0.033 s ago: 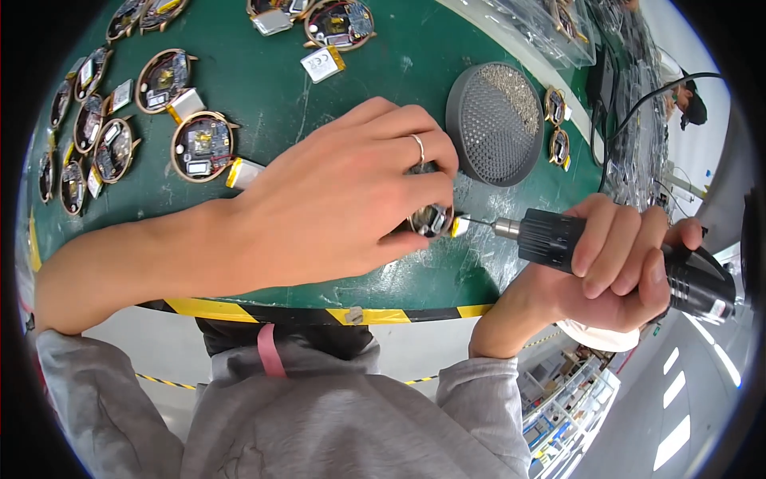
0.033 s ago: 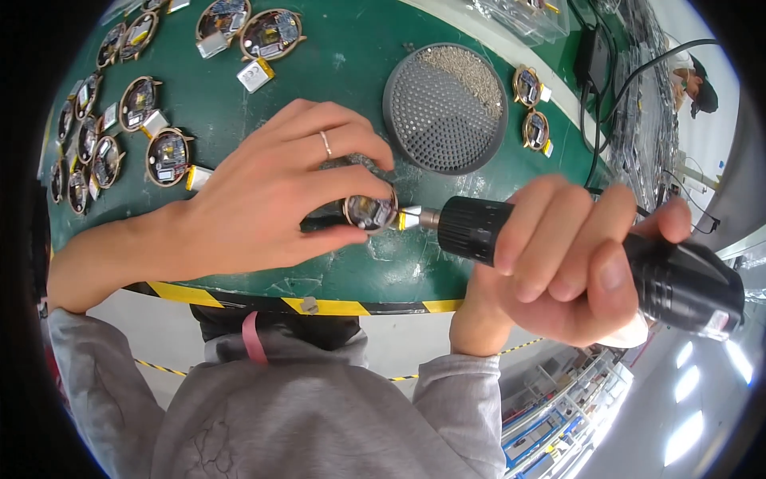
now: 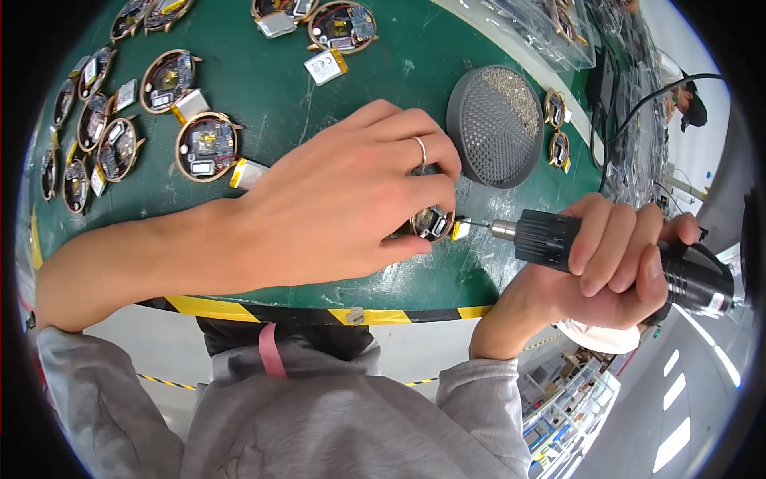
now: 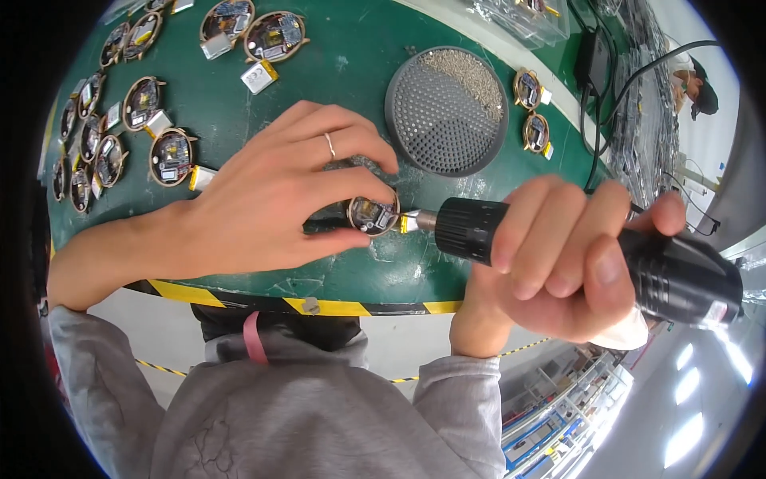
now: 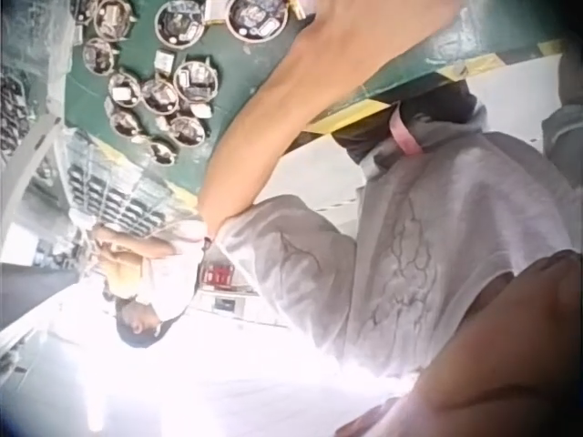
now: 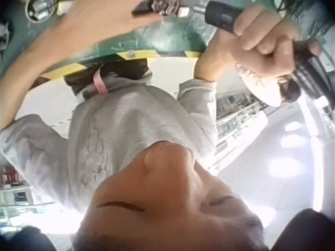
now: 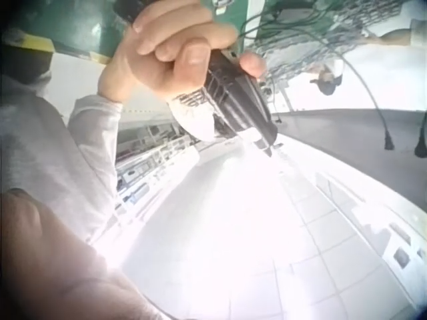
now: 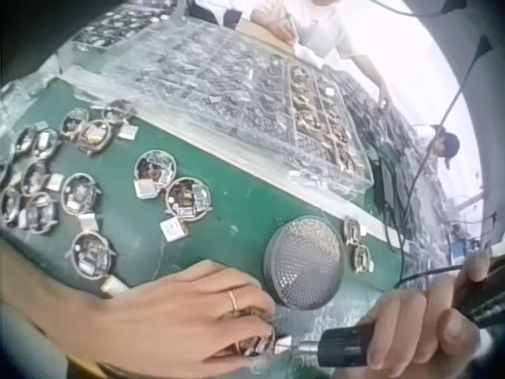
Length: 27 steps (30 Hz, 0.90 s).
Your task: The person assembles smartwatch components by connecting batteries and securing casings with an electric screwdriver.
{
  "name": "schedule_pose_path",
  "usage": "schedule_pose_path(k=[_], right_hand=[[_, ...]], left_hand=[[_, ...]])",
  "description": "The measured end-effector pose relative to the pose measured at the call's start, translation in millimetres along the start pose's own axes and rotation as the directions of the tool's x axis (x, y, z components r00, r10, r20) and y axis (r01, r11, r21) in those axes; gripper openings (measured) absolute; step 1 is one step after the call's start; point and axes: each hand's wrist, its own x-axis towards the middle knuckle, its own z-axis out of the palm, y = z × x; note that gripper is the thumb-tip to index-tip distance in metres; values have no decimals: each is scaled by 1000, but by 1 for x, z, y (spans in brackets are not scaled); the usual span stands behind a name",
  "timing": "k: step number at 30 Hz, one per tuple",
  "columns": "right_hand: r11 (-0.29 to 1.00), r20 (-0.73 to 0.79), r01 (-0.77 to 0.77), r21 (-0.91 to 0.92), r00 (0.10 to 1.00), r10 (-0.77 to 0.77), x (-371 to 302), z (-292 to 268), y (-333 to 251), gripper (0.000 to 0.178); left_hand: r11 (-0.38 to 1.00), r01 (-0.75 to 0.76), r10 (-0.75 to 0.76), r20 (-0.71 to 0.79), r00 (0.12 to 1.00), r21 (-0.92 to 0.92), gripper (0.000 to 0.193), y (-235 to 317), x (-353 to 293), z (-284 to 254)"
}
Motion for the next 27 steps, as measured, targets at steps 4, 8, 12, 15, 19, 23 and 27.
schedule_pose_path(k=[4, 8, 12, 15, 19, 23, 27], right_hand=[[996, -77, -28, 90, 996, 35, -1, 6, 9, 31], [995, -20, -22, 93, 999, 24, 1, 4, 10, 32], [996, -25, -29, 87, 999, 31, 1, 8, 12, 32], [996, -27, -32, 79, 999, 35, 1, 9, 13, 33], [995, -26, -41, 95, 999, 43, 1, 6, 8, 33], [995, -31, -52, 82, 998, 55, 0, 9, 6, 32], [995, 7, -74, 71, 997, 73, -5, 4, 5, 47]], left_hand=[[996, 30, -29, 7, 1000, -88, 28, 0, 2, -4], [988, 30, -32, -13, 999, -152, 19, 0, 5, -4], [986, 46, -54, -44, 998, -163, 7, -1, 4, -3], [988, 34, -43, -56, 998, -152, 6, -3, 4, -1], [990, 42, -48, -45, 998, -135, 7, -3, 3, -2], [991, 36, -38, -14, 999, -126, 7, -1, 2, -3], [991, 38, -37, 11, 999, -126, 12, -1, 2, -4]])
